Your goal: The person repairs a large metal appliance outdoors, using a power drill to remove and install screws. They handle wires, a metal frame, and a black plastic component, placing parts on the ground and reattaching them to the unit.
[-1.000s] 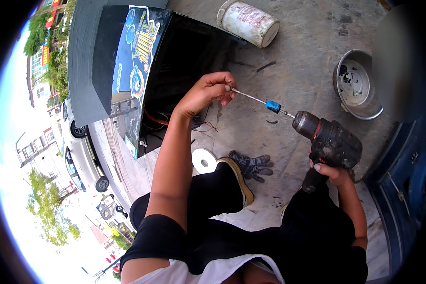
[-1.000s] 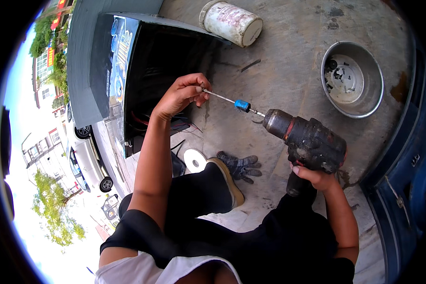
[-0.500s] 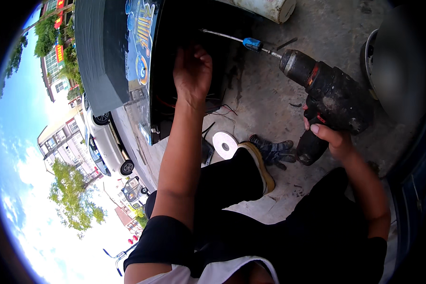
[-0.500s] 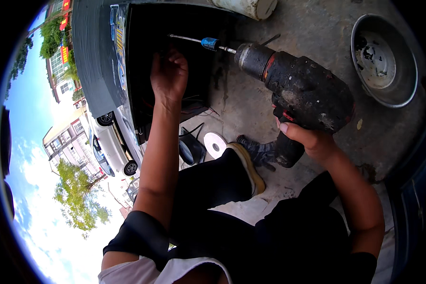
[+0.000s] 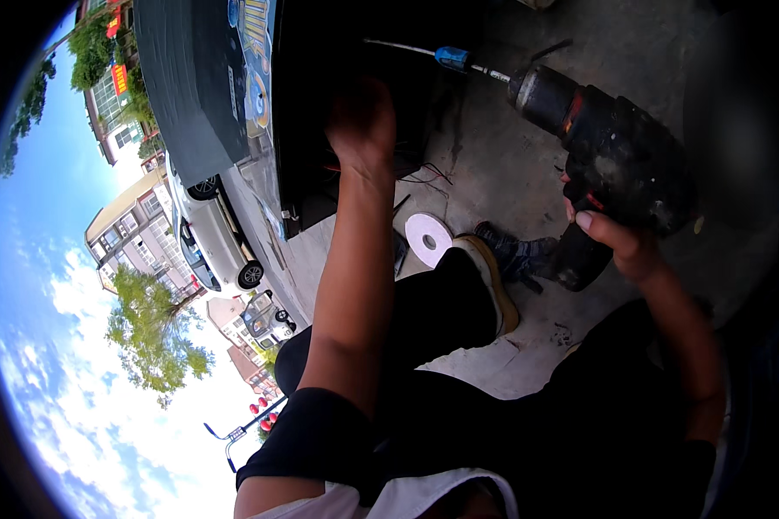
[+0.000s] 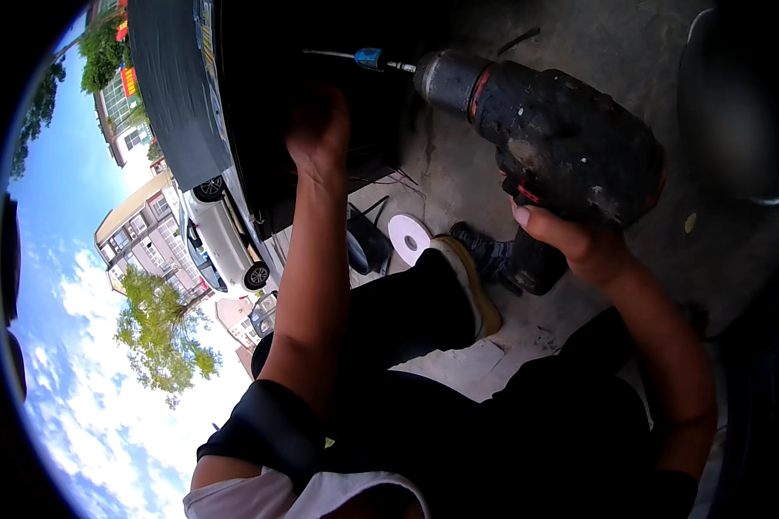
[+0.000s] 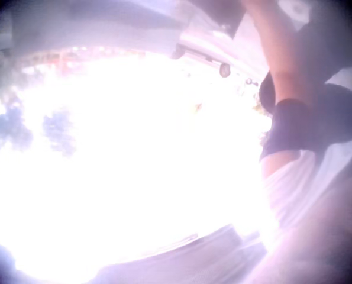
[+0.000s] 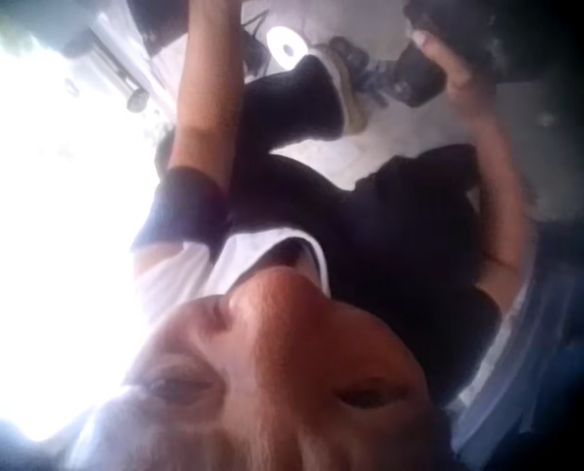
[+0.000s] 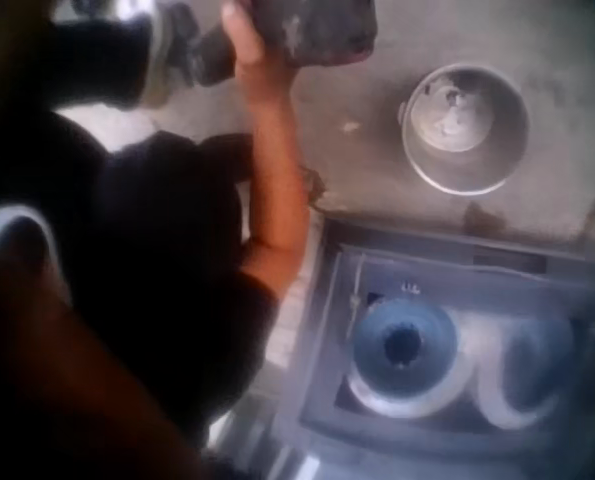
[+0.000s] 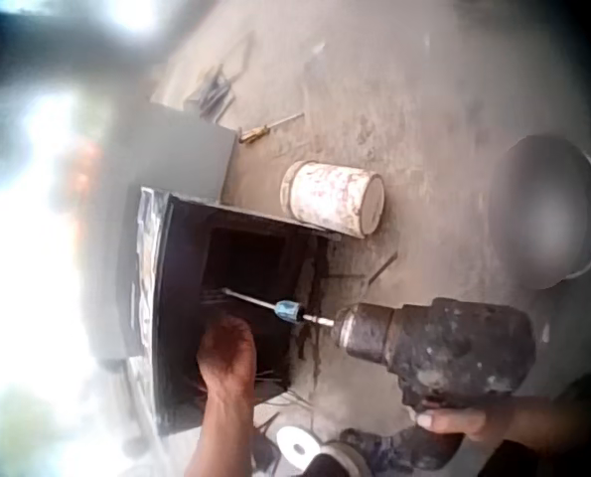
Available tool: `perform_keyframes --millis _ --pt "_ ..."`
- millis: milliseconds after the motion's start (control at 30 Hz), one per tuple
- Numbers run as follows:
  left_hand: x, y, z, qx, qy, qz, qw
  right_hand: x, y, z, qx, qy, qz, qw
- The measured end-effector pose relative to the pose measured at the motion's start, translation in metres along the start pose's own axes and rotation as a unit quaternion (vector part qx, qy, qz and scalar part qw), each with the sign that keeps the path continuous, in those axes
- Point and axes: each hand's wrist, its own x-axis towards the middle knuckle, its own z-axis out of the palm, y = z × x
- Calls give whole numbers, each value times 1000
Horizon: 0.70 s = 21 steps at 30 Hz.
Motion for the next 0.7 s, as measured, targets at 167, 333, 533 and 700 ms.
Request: perform_keyframes --millis 167,333,533,700 --pt "21 1 14 -135 -60 -8 989 0 2 4 -13 6 -12 1000" --pt "38 0 10 -162 -122 29 979 -1 3 5 1 -20 -5 1000" --pt "26 -5 16 35 -18 32 999 -5 6 1 -2 0 -10 1000" --pt "6 16 4 938 -55 69 337 -2 29 -11 -68 63 -23 995"
